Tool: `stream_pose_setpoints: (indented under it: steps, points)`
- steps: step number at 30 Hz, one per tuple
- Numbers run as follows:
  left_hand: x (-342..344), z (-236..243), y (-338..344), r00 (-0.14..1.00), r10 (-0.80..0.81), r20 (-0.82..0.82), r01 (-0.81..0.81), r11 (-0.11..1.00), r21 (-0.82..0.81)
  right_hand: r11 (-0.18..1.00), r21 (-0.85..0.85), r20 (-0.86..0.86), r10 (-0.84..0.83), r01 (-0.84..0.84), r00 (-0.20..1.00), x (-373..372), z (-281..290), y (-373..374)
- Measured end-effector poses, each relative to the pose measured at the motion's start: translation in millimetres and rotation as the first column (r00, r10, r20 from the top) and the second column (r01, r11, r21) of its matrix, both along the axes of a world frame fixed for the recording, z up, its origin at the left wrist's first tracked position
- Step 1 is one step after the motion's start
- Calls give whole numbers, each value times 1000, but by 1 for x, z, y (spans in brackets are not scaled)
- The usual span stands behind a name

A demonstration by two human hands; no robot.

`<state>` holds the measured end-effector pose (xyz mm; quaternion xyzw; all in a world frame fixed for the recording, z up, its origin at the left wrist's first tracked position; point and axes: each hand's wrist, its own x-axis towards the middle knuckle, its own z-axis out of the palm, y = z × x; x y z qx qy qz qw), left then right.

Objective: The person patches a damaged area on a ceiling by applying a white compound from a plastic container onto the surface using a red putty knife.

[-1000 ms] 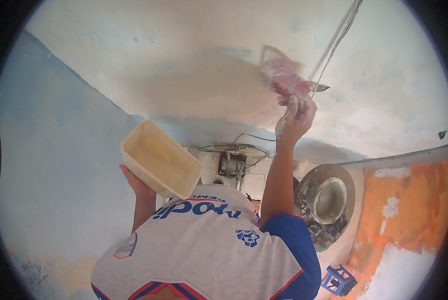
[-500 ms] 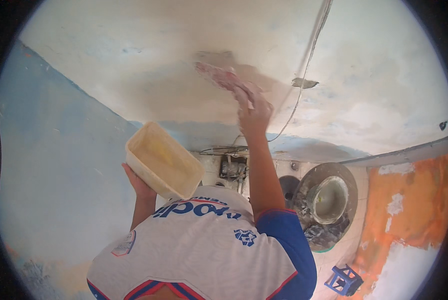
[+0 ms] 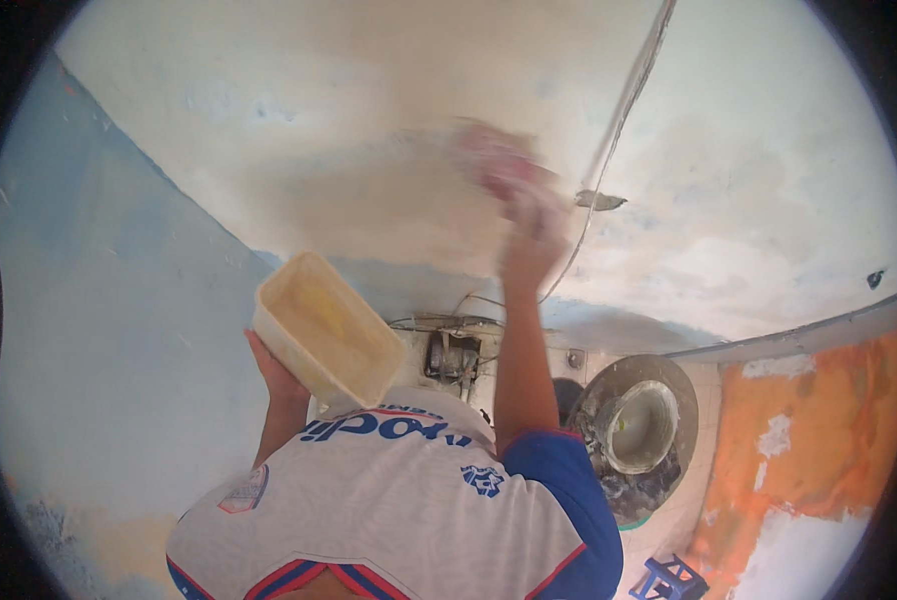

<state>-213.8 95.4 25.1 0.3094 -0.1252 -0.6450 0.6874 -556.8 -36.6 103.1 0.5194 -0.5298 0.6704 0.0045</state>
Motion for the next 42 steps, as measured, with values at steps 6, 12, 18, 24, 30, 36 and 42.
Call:
stream_pose_setpoints:
  steps: [6,12,18,24,30,36,42]
  points:
    - [2,-4,9,998,62,21,-63,997,33,992,-95,7,89,-88,996,-4,6,36]
    - [-1,-12,5,996,-43,-78,40,998,-42,999,-10,140,-43,45,989,-2,-2,7]
    - [-11,-9,1,999,17,-45,-16,1000,14,978,-199,-434,-143,60,889,-10,25,36]
    - [-12,-3,3,998,65,-28,-63,997,48,970,-242,218,56,-2,974,-45,38,38]
    - [-12,-5,-5,999,-29,-25,29,999,20,949,-155,337,311,-273,889,-48,23,41]
    - [-12,0,-3,1000,-10,-24,11,999,42,968,-222,476,210,-114,854,-65,19,40]
    - [-17,6,-1,998,-18,-59,22,997,68,982,-152,439,172,-116,882,-62,14,21]
